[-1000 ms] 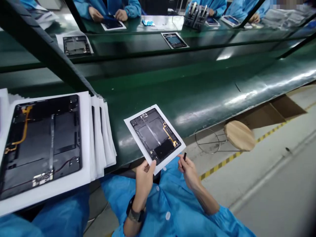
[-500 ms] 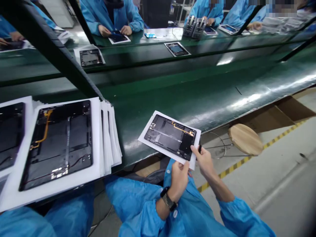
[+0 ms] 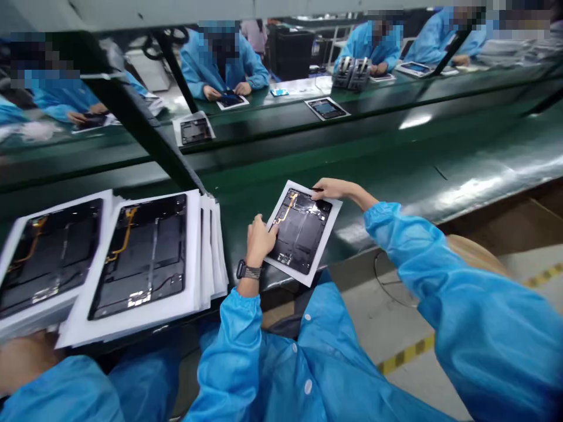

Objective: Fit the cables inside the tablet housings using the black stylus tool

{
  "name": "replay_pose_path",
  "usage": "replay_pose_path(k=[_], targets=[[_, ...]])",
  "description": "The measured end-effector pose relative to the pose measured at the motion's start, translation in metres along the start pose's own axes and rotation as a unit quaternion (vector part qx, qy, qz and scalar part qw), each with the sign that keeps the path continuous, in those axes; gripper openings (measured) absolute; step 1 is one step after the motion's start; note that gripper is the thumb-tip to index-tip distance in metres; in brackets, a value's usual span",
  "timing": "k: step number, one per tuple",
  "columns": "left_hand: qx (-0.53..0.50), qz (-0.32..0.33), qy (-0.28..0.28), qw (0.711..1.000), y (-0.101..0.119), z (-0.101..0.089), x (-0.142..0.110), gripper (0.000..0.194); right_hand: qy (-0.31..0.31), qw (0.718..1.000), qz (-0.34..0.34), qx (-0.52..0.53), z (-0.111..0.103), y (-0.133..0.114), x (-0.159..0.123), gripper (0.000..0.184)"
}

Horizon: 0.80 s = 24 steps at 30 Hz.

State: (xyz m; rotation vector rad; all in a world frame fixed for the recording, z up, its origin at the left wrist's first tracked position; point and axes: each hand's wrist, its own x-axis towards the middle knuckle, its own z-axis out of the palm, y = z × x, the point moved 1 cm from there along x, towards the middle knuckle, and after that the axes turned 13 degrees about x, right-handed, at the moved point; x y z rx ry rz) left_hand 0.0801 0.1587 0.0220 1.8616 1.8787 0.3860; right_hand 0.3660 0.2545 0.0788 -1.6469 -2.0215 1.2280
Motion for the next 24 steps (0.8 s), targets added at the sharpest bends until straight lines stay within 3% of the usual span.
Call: replay_pose_path(k=[3,6,9,12,18,21,24], targets=[[-0.015,-0.034,-0.018,0.999,-0.017,0.002,0.001,0.030,-0.055,0.997,-0.029,-0.038,0.012,-0.033,0.051,0.018],[-0.040,-0.063,-0.007,0.997,-0.036,0.000,-0.024,0.007,-0.134,0.987,-0.049,-0.075,0.033,-0.061,0.087,0.019],[-0.072,-0.089,0.016,0.993,-0.053,-0.003,-0.056,0.015,-0.217,0.968,-0.058,-0.116,0.054,-0.083,0.112,0.026],[-0.098,-0.112,0.040,0.988,-0.065,-0.002,-0.082,0.012,-0.260,0.950,-0.065,-0.162,0.073,-0.098,0.127,0.034],[-0.067,-0.122,0.060,0.988,-0.071,0.011,-0.110,0.013,-0.219,0.945,-0.072,-0.233,0.091,-0.103,0.138,0.043],[0.000,-0.101,0.078,0.992,-0.078,0.018,-0.121,0.017,-0.156,0.952,-0.077,-0.250,0.086,-0.096,0.129,0.042],[0.021,-0.078,0.098,0.992,-0.089,0.020,-0.129,0.022,-0.080,0.971,-0.123,-0.188,0.073,-0.083,0.103,0.038]])
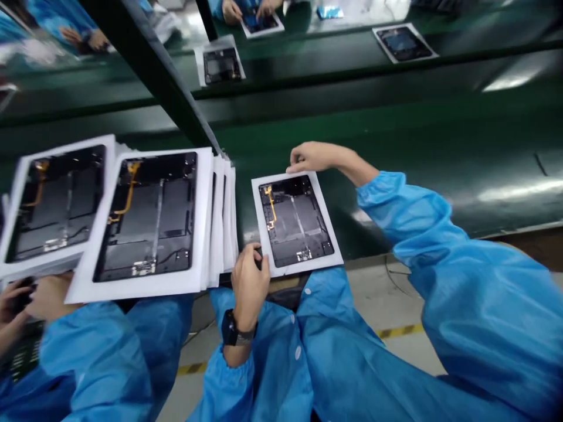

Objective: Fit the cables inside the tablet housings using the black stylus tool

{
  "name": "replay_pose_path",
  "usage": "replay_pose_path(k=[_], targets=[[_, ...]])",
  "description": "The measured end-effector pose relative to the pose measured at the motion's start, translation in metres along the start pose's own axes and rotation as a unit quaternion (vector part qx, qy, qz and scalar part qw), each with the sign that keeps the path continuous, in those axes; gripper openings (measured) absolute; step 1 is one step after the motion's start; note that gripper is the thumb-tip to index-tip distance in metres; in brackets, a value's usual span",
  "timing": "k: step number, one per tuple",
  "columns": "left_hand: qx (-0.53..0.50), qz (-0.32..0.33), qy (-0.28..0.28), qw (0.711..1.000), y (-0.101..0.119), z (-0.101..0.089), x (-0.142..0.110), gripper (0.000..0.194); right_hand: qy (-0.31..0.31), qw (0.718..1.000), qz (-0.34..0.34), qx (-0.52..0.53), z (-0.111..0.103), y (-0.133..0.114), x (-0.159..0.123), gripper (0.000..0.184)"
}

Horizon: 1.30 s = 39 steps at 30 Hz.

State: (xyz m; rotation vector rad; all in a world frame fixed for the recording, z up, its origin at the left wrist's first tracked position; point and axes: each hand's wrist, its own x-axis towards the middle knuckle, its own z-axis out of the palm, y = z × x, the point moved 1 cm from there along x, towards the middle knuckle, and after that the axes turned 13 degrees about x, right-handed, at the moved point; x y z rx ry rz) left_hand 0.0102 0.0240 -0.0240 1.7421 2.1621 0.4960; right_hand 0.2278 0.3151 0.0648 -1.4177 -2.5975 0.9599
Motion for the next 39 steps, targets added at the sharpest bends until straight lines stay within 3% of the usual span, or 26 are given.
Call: replay_pose_path(k=[3,6,8,11,14,16,19,21,24,29,33,39], targets=[[-0.021,0.025,0.030,0.999,-0.003,-0.002,-0.004,0.019,0.063,0.992,-0.008,0.111,-0.001,0.009,-0.047,0.038],[-0.034,0.086,0.082,0.992,0.012,-0.007,-0.008,0.010,0.072,0.966,0.008,0.248,0.011,0.018,-0.102,0.043],[-0.046,0.142,0.075,0.986,0.029,-0.006,-0.009,0.009,0.084,0.925,0.022,0.370,0.026,0.023,-0.136,0.043],[-0.048,0.209,0.032,0.976,0.050,0.002,-0.006,0.009,0.123,0.838,0.045,0.530,0.056,0.027,-0.177,0.041],[-0.044,0.257,-0.003,0.965,0.060,0.012,-0.001,0.013,0.193,0.778,0.059,0.595,0.088,0.024,-0.205,0.038],[-0.041,0.275,-0.017,0.961,0.061,0.017,0.001,0.014,0.233,0.782,0.061,0.575,0.107,0.019,-0.219,0.042],[-0.032,0.279,-0.024,0.959,0.059,0.021,0.000,0.013,0.260,0.833,0.098,0.479,0.130,0.013,-0.235,0.054],[-0.025,0.284,-0.026,0.958,0.059,0.023,-0.003,0.012,0.253,0.852,0.119,0.442,0.143,0.010,-0.242,0.054],[-0.015,0.286,-0.020,0.958,0.062,0.027,-0.004,0.016,0.248,0.849,0.099,0.455,0.159,0.002,-0.245,0.046],[-0.015,0.271,-0.022,0.962,0.070,0.035,0.010,0.021,0.340,0.837,0.065,0.423,0.181,-0.012,-0.235,0.035],[0.004,0.296,-0.031,0.955,0.075,0.038,0.023,0.020,0.392,0.839,0.023,0.378,0.191,-0.019,-0.224,0.027],[-0.008,0.280,-0.056,0.958,0.076,0.035,0.026,0.019,0.385,0.859,-0.028,0.336,0.195,-0.017,-0.219,0.020]])
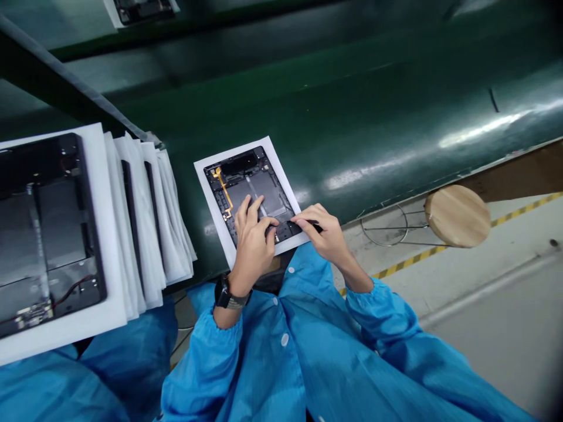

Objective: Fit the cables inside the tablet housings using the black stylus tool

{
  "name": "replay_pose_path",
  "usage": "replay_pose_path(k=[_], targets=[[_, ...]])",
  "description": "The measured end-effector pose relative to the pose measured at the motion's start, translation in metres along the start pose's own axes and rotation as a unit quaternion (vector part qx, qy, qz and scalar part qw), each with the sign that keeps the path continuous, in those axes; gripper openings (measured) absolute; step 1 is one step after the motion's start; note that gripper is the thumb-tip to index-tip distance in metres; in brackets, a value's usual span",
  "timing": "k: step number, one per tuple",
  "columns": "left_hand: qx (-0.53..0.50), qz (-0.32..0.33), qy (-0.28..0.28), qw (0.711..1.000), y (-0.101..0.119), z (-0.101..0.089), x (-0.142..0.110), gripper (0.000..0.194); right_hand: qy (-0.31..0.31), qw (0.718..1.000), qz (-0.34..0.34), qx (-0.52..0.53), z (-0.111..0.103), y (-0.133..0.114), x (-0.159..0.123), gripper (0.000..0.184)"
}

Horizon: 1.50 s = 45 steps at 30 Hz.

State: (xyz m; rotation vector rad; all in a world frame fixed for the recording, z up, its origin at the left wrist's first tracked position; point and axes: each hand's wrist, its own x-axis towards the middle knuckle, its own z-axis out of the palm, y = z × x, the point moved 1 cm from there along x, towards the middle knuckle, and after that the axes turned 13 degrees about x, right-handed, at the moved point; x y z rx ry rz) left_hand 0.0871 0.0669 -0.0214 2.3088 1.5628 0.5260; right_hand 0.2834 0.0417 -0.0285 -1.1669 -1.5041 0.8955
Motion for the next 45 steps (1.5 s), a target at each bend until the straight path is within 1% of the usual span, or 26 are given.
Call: replay_pose_path(k=[5,11,15,19,23,26,32,35,39,45], targets=[[-0.016,0.003,-0.019,1.000,-0.001,0.003,-0.001,0.021,0.008,0.997,-0.056,-0.054,-0.001,0.007,-0.009,0.019],[-0.031,-0.001,-0.022,0.999,-0.002,0.004,-0.003,0.022,0.024,0.986,-0.126,-0.109,0.003,0.017,-0.024,0.020],[-0.031,-0.018,-0.016,0.999,0.005,0.005,-0.004,0.025,0.044,0.984,-0.113,-0.131,0.007,0.023,-0.030,0.021],[-0.034,-0.038,-0.005,0.999,0.008,0.007,-0.006,0.028,0.051,0.985,-0.115,-0.118,0.008,0.023,-0.030,0.022],[-0.033,-0.049,0.015,0.998,0.009,0.007,-0.011,0.029,0.042,0.985,-0.116,-0.119,0.007,0.020,-0.028,0.022],[-0.012,-0.058,0.024,0.998,0.015,0.007,-0.015,0.027,0.033,0.985,-0.110,-0.132,0.007,0.020,-0.028,0.021],[0.005,-0.098,0.021,0.995,0.027,0.010,-0.020,0.023,0.040,0.976,-0.146,-0.155,0.009,0.024,-0.031,0.022],[-0.008,-0.110,0.026,0.994,0.025,0.012,-0.021,0.023,0.036,0.977,-0.133,-0.161,0.009,0.026,-0.032,0.022],[-0.009,-0.103,0.024,0.994,0.021,0.012,-0.022,0.023,0.032,0.981,-0.111,-0.158,0.008,0.028,-0.033,0.022],[-0.015,-0.067,0.031,0.997,0.014,0.004,-0.032,0.027,0.055,0.982,-0.099,-0.150,0.009,0.025,-0.031,0.022]])
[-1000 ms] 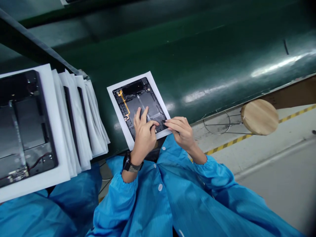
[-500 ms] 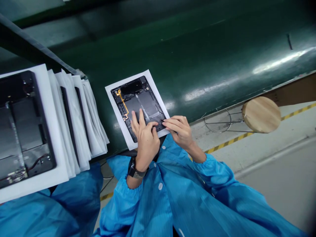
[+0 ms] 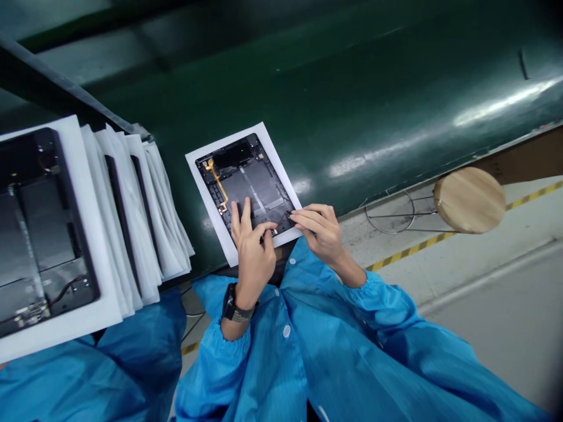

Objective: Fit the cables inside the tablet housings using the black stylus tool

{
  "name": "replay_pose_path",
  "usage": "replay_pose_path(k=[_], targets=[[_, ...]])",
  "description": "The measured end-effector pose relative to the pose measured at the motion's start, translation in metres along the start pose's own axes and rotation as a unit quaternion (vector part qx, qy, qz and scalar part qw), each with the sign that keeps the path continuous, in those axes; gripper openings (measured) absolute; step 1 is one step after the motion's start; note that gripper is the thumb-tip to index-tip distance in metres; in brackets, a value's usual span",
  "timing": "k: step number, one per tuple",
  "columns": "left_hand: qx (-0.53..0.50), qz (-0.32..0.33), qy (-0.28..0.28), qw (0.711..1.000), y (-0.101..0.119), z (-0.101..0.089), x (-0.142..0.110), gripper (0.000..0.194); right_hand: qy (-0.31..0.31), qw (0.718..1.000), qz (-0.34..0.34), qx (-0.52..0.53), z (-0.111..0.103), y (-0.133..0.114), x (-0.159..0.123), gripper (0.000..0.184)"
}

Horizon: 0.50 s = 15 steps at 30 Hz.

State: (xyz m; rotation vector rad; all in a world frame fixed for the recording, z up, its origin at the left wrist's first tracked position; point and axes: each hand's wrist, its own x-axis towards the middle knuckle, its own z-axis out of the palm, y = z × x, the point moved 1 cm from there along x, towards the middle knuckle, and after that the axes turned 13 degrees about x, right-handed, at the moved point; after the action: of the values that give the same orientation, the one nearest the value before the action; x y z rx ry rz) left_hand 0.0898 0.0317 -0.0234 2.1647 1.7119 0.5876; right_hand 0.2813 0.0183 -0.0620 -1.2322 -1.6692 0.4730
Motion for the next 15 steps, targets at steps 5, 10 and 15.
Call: replay_pose_path(k=[5,10,15], targets=[[0.006,0.037,0.013,0.999,0.000,-0.003,-0.005,0.029,0.031,0.999,-0.003,0.027,0.001,-0.004,0.004,0.020],[0.032,0.072,0.024,0.997,0.000,-0.001,-0.007,0.027,0.034,0.996,0.040,0.065,-0.002,-0.010,0.009,0.020],[0.043,0.090,0.031,0.994,-0.005,-0.001,-0.009,0.023,0.042,0.989,0.071,0.123,-0.007,-0.019,0.012,0.020]])
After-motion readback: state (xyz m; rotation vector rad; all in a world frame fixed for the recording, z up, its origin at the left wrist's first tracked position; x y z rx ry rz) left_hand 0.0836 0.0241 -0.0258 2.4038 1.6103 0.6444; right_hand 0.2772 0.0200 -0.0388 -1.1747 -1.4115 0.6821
